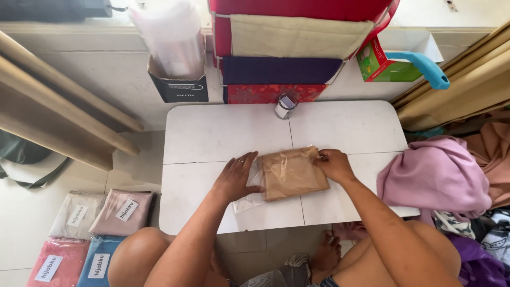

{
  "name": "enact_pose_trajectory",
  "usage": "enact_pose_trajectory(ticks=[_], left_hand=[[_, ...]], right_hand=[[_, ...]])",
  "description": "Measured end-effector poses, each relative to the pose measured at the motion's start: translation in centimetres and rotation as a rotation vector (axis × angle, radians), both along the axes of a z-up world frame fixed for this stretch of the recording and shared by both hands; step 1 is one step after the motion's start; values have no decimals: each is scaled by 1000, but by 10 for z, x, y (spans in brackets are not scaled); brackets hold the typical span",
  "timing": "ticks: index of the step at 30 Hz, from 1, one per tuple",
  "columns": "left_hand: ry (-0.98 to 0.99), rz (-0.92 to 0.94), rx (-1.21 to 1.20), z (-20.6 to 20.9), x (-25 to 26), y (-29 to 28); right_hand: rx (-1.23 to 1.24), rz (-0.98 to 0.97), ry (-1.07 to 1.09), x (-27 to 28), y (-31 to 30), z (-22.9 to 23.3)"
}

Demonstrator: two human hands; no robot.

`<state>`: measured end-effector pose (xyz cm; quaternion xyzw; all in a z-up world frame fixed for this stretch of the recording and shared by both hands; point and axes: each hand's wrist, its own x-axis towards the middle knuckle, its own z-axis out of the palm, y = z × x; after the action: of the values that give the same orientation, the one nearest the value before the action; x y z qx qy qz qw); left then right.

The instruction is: The person uses a lint roller on a folded beige garment, then places it into a clear plastic bag and seals it. Next, the person picks up a pink garment, unfolds it, and begins folding it on the table.

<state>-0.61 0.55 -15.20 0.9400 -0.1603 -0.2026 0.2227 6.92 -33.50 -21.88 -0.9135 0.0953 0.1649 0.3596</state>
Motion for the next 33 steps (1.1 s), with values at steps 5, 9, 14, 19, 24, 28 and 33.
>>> enact_pose_trajectory(ticks=[5, 9, 14, 19, 24, 28, 33], left_hand=[[-77, 4, 8, 28, -3, -7], [-244, -32, 183, 7, 7, -16], [-147, -51, 113, 16, 8, -19], [-102, -114, 119, 0, 1, -22], [-9, -114, 162, 1, -2, -16], [-7, -116, 209, 3, -1, -14], [-30, -112, 176, 12, 2, -14]], right_hand=[[-53, -29, 81, -1, 1, 26], [-121, 10, -64, -13, 10, 41], [-101, -43, 61, -21, 11, 53], [5, -57, 169, -14, -4, 20], [180, -118, 208, -7, -6, 23], [153, -163, 184, 5, -22, 18], [110, -145, 196, -2, -8, 53]])
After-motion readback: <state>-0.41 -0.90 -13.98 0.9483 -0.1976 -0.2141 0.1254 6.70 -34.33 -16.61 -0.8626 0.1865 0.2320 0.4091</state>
